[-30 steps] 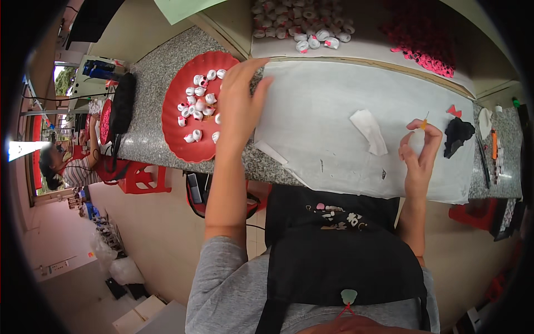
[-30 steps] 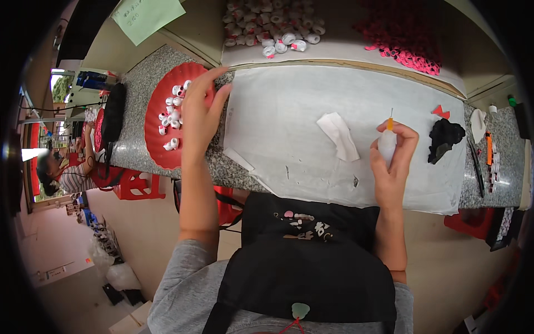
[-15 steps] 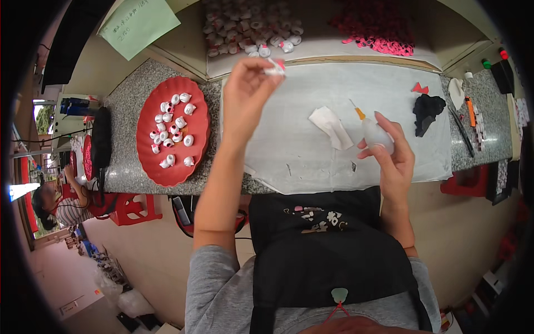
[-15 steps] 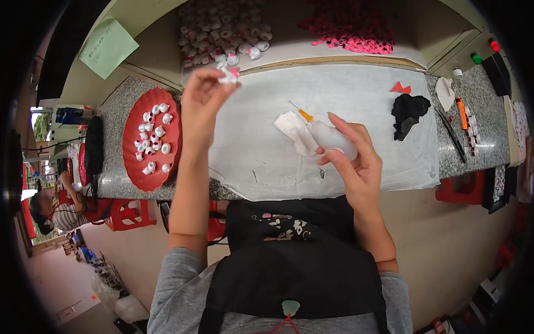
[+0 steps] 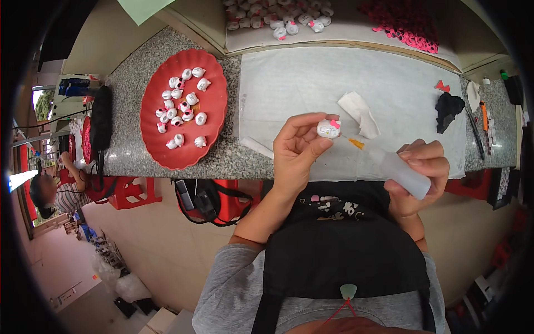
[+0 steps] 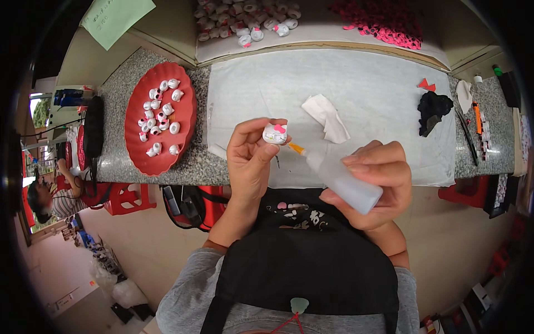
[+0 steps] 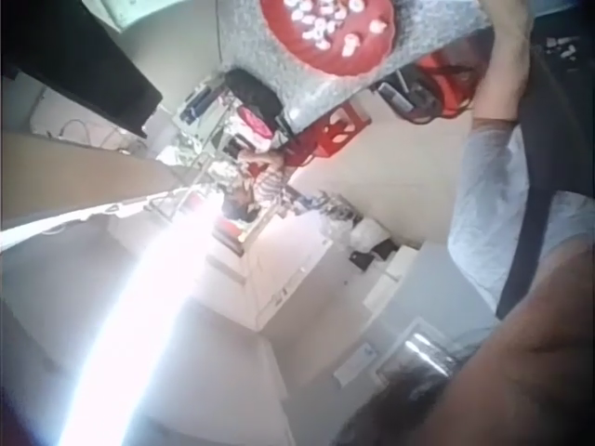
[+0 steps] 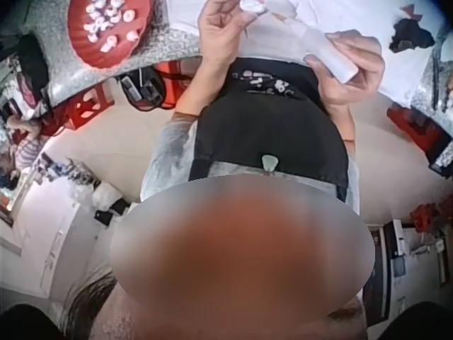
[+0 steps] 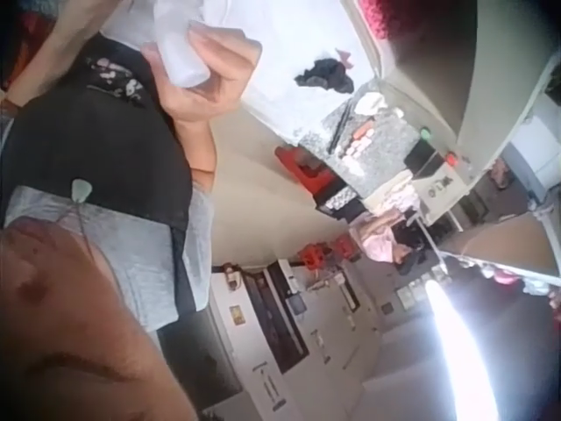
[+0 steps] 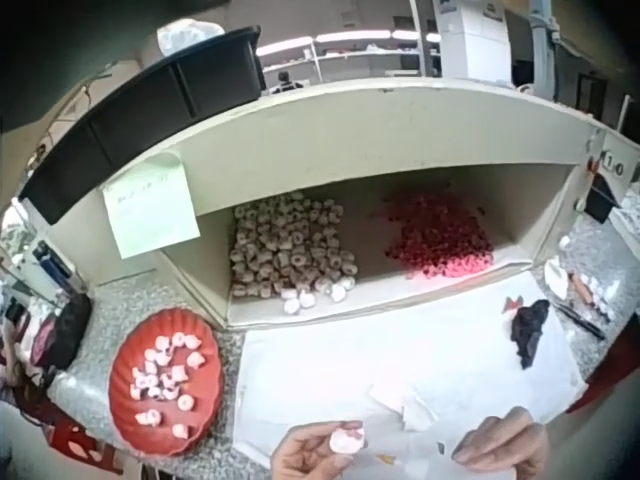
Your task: Applying glue and assembling small white character figurines at a workbench.
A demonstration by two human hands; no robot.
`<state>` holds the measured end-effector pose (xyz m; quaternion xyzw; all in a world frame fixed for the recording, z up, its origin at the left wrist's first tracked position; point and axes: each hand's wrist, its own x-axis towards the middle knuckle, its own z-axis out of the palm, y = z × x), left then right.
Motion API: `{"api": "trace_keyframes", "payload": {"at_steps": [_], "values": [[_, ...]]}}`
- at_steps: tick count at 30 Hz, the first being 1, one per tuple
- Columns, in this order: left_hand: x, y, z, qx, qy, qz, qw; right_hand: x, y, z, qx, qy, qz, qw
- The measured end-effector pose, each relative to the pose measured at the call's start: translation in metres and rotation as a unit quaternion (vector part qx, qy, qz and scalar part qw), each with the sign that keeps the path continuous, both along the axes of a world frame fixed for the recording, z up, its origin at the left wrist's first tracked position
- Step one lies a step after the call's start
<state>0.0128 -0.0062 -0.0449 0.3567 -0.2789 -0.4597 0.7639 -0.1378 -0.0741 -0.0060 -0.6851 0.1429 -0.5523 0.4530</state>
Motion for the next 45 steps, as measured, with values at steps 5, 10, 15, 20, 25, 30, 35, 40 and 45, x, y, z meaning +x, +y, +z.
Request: {"api": "trace_keyframes", "payload": {"at_steps": [5, 10, 15, 20, 25, 30, 35, 40, 45], "values": [[0.001, 0.003, 0.002, 0.004, 0.0, -0.005, 1.0, 0.004, 0.008, 0.004, -0.013, 0.032, 0.006, 0.999], [0.0, 0.004, 0.003, 0.024, -0.015, 0.009, 1.0, 0.006, 0.012, 0.005, 0.002, 0.054, -0.015, 0.998], [-0.001, 0.003, 0.005, 0.026, -0.016, 0.003, 1.0, 0.006, 0.012, 0.006, -0.001, 0.07, -0.019, 0.997], [-0.002, 0.003, 0.003, 0.031, -0.016, -0.001, 0.999, 0.002, 0.005, 0.001, -0.051, 0.043, 0.025, 0.997], [-0.002, 0.003, 0.003, 0.033, -0.009, 0.003, 0.999, 0.001, 0.006, 0.004, -0.051, 0.05, 0.026, 0.997], [-0.003, 0.003, 0.002, 0.03, -0.009, 0.002, 1.0, 0.003, 0.007, 0.002, -0.05, 0.047, -0.008, 0.998], [-0.003, 0.003, 0.003, 0.03, -0.02, -0.009, 0.999, 0.002, 0.006, 0.001, -0.056, 0.044, 0.013, 0.997], [-0.003, 0.004, 0.002, 0.025, -0.022, -0.006, 0.999, 0.002, 0.007, 0.001, -0.054, 0.037, 0.034, 0.997], [-0.002, 0.004, -0.002, 0.005, -0.102, -0.002, 0.995, 0.006, 0.01, 0.003, -0.044, 0.058, -0.004, 0.997]]}}
